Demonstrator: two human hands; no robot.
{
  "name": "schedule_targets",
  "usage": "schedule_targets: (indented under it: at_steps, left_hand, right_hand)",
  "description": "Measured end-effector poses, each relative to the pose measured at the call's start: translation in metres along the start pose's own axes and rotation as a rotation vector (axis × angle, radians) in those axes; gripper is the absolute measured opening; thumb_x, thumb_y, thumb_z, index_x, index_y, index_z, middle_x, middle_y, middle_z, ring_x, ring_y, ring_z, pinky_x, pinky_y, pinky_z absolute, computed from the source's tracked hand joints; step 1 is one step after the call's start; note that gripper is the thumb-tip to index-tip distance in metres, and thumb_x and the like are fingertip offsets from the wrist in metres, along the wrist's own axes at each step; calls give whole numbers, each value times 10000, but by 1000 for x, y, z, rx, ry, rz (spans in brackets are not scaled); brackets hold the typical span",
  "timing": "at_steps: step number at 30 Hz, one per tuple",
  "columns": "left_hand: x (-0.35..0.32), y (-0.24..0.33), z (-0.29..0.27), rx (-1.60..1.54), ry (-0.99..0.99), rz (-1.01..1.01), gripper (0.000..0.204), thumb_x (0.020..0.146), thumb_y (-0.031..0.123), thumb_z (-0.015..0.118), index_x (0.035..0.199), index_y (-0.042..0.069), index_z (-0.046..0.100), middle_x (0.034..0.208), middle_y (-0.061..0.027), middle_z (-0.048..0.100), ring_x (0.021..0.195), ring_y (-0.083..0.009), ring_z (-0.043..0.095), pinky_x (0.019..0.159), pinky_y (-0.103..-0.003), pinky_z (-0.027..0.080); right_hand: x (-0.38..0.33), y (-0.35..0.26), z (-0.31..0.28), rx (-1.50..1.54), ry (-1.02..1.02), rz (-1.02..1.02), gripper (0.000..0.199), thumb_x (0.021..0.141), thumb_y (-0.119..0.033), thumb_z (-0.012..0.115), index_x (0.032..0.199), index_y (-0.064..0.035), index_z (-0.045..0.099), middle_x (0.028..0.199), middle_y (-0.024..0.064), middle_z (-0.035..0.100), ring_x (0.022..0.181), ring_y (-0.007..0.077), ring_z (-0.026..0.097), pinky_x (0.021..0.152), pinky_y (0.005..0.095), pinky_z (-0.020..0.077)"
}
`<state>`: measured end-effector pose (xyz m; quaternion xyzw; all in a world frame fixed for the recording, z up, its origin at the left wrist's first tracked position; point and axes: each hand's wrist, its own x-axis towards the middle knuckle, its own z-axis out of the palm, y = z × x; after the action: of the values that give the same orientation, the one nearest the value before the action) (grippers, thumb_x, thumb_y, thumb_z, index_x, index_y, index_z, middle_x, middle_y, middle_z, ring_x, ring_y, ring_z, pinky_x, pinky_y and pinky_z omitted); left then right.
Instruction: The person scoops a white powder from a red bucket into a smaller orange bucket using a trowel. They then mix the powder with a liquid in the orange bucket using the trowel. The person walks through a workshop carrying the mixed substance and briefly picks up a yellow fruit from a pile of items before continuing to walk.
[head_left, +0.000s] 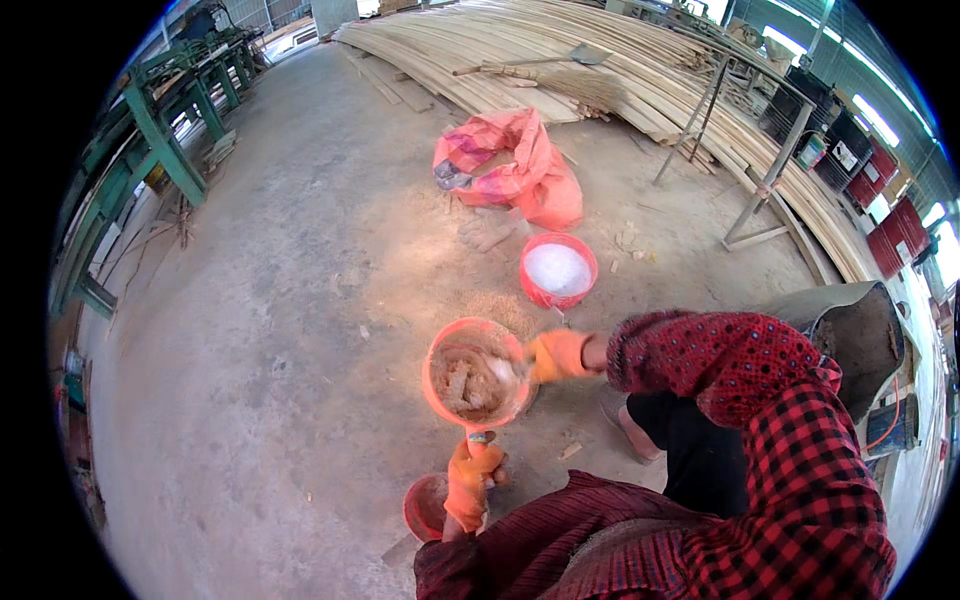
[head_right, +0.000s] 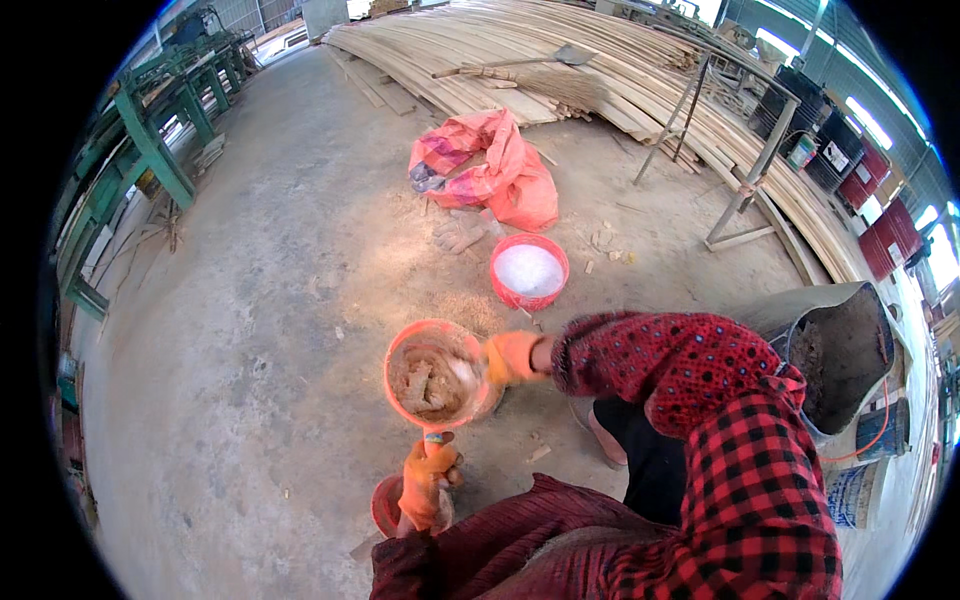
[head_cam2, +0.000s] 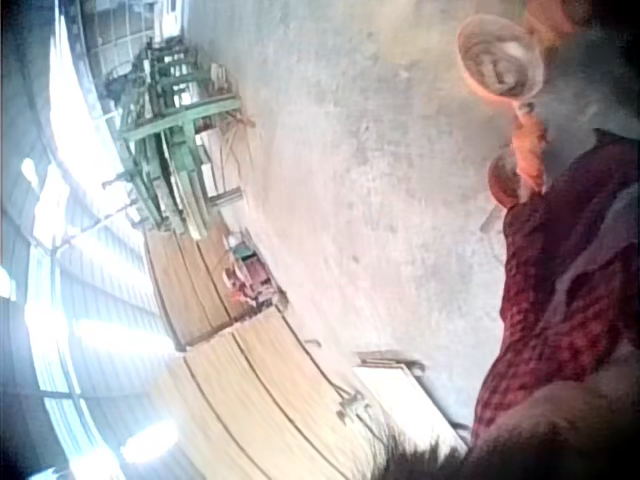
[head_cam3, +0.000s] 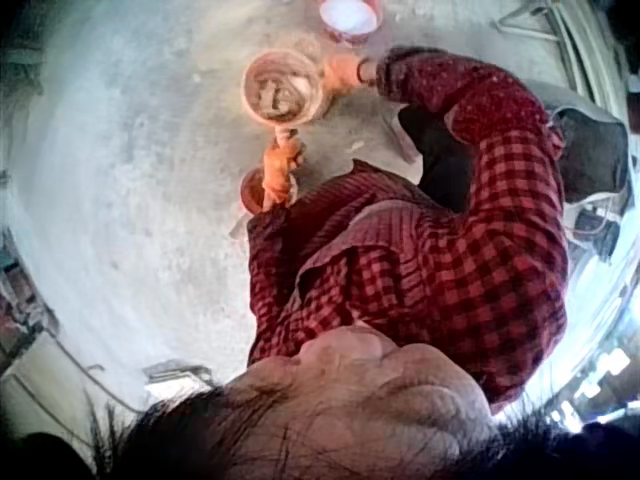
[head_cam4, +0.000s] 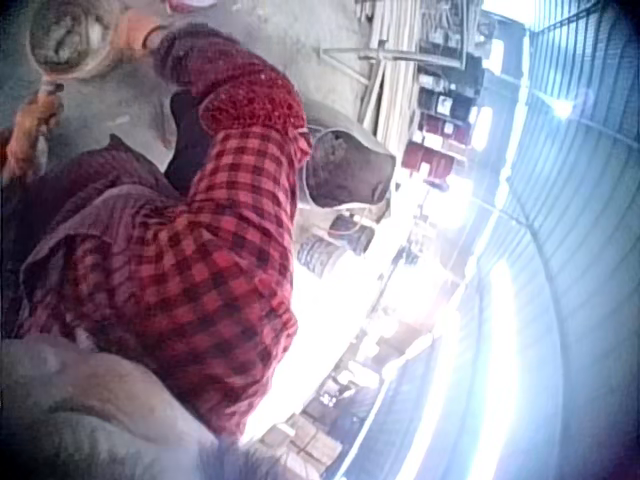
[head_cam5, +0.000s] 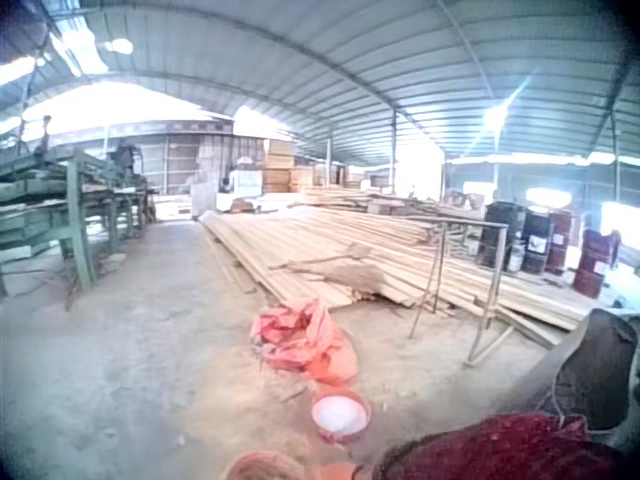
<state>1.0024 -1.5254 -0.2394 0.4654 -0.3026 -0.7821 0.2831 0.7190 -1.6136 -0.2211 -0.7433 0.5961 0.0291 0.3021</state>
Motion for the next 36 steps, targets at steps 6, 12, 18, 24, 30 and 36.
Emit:
schedule_targets:
  at_steps: [6,12,18,24,30,36]
  left_hand:
    - [25,-25,3,-139,-175,-76,379,847,125,627,1178,-20,509,743,-16,518,553,-113,491,500,-296,431]
    - [4,-16,10,-80,-181,-217,328,837,129,639,1116,2,523,748,-26,518,567,-134,500,495,-311,429]
    - [-5,-8,5,141,-14,-227,362,826,141,642,1150,4,557,798,-37,553,576,-141,508,506,-287,403]
    - [2,-12,4,88,-93,-270,392,813,123,655,1162,-15,541,790,-39,550,571,-138,507,498,-287,395]
    - [-3,-25,-3,-18,-10,-156,399,822,111,650,1170,-44,532,765,-36,541,562,-123,488,490,-275,384]
    - [0,-28,-4,98,20,-154,371,850,124,631,1176,-27,537,774,-26,531,546,-109,468,489,-272,390]
  right_hand:
    - [12,-10,24,177,27,-185,446,764,-285,684,1177,-117,673,901,158,717,801,297,694,716,394,537]
    - [22,-56,-48,-368,83,-198,235,787,-222,652,1005,-214,739,858,103,721,754,314,700,643,451,533]
    - [-16,-39,36,-728,90,-741,242,806,-194,629,1028,-108,667,857,74,708,770,307,701,633,496,523]
    - [31,-59,-12,-696,30,-789,211,798,-229,658,957,-98,703,849,91,718,795,320,698,650,473,533]
    - [52,-6,-25,-481,7,-356,344,785,-184,638,1122,-116,657,870,139,710,830,350,695,704,467,532]
    - [-11,-15,25,-144,-238,-47,368,780,-261,636,1113,-105,657,918,178,709,825,363,693,666,460,525]
